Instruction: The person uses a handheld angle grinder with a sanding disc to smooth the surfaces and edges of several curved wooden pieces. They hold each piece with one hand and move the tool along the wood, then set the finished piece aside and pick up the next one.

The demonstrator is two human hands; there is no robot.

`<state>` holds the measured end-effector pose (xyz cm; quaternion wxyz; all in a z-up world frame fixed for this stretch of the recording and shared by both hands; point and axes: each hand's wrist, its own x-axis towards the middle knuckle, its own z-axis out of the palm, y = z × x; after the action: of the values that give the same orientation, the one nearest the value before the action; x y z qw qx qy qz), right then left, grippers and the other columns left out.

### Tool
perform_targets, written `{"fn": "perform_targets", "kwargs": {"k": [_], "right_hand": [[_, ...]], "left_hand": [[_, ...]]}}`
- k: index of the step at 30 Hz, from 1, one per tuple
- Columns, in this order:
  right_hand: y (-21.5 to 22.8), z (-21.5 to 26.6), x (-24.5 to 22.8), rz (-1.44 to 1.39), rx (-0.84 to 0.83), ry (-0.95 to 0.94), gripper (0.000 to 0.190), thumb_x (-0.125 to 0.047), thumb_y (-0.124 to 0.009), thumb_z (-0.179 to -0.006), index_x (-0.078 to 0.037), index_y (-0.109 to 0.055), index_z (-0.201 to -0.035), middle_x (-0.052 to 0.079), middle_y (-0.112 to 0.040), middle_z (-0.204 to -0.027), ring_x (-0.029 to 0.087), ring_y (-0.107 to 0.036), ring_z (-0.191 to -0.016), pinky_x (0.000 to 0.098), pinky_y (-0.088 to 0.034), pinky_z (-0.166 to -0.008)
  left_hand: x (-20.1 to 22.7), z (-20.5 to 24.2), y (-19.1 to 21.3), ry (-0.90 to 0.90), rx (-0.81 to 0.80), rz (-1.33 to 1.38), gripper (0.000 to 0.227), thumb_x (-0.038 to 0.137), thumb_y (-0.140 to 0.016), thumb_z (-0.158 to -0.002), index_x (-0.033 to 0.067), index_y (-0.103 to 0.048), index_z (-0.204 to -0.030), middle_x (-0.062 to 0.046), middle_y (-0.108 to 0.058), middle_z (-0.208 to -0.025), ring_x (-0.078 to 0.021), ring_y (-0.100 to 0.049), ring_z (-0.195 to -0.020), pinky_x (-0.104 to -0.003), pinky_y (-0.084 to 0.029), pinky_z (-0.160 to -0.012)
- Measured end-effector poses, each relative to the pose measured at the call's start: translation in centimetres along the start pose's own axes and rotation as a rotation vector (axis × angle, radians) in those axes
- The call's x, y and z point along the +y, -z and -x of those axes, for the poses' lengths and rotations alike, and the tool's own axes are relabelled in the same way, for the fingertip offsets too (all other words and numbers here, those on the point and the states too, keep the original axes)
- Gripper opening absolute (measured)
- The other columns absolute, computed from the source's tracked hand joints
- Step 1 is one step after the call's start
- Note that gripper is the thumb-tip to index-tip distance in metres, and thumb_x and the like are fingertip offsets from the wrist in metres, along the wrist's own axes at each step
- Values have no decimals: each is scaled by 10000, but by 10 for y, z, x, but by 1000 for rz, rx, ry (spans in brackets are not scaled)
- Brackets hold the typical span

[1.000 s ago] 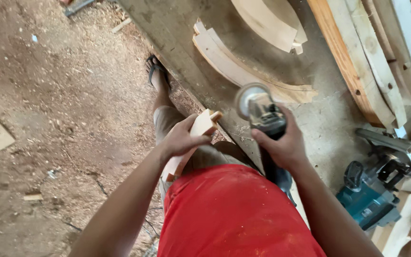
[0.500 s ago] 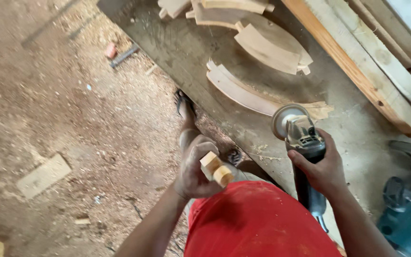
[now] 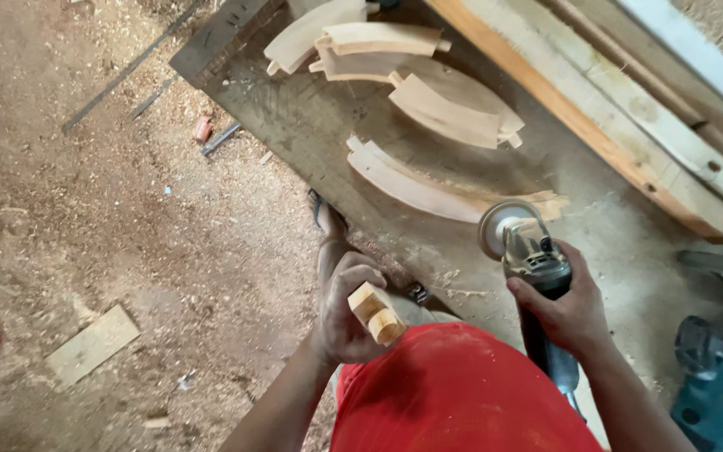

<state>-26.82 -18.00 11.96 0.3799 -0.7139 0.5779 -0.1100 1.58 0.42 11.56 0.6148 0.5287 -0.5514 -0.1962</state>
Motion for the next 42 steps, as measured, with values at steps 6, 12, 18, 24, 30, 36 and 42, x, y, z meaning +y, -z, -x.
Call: {"fn": "perform_targets", "kwargs": {"k": [6, 12, 18, 24, 30, 36, 42], "right_hand": [[7, -4, 12, 25, 12, -37, 938, -503, -847, -661, -75, -538, -1437, 180, -711, -1219, 292, -692, -1133, 420, -526, -962], [10, -2, 22, -6, 36, -50, 963, -504, -839, -665, -72, -518, -1463, 184, -695, -1247, 301, -676, -1149, 425, -509, -978], [13, 4, 32, -69, 45, -64, 948, -502, -843, -680, -44, -522, -1446, 174, -699, -1233, 273, -673, -1139, 405, -514, -969], [19, 7, 42, -100, 70, -75, 950, -506, -845, -672, -40, -523, -1435, 167, -707, -1204, 261, -682, -1111, 397, -518, -958], [24, 3, 46, -64, 106, -16, 919, -490, -850, -692, -39, -539, -1429, 157, -703, -1208, 250, -674, -1125, 388, -503, -973], [24, 1, 42, -115, 66, -26, 881, -450, -853, -696, -35, -542, -1409, 146, -719, -1156, 240, -691, -1057, 370, -527, -937], [22, -3, 30, -93, 16, 49, 875, -449, -837, -704, -40, -537, -1417, 151, -717, -1196, 239, -690, -1103, 375, -513, -976]], "left_hand": [[-1, -3, -8, -64, 13, -202, 628, 267, -855, -706, 114, -522, -1215, -95, -604, -1063, -266, -570, -968, -445, -429, -893], [-35, -4, -41, 724, 400, 584, 506, 164, -691, -899, 87, -371, -1283, -185, -562, -887, -341, -568, -786, -582, -465, -714], [-57, -20, -54, 1307, 899, 565, 593, 369, -503, -1017, -56, -433, -1426, -174, -626, -1277, -256, -622, -1222, -446, -466, -1102], [-60, -1, -54, 1372, 334, 15, 609, 527, -578, -951, 5, -662, -1254, -186, -760, -1194, -244, -753, -1010, -358, -597, -845], [-58, 13, -50, 1096, -199, -749, 495, 532, -719, -921, 53, -732, -1049, -106, -725, -1106, -257, -711, -1038, -394, -568, -922], [-78, -11, -65, 215, -266, -1046, 774, 236, -807, -570, 84, -598, -1300, -154, -608, -1248, -369, -531, -1231, -584, -312, -1066], [-84, 3, -49, 476, -425, -719, 643, 278, -789, -720, 64, -559, -1282, -171, -588, -1209, -391, -545, -1178, -495, -395, -1073]]}}
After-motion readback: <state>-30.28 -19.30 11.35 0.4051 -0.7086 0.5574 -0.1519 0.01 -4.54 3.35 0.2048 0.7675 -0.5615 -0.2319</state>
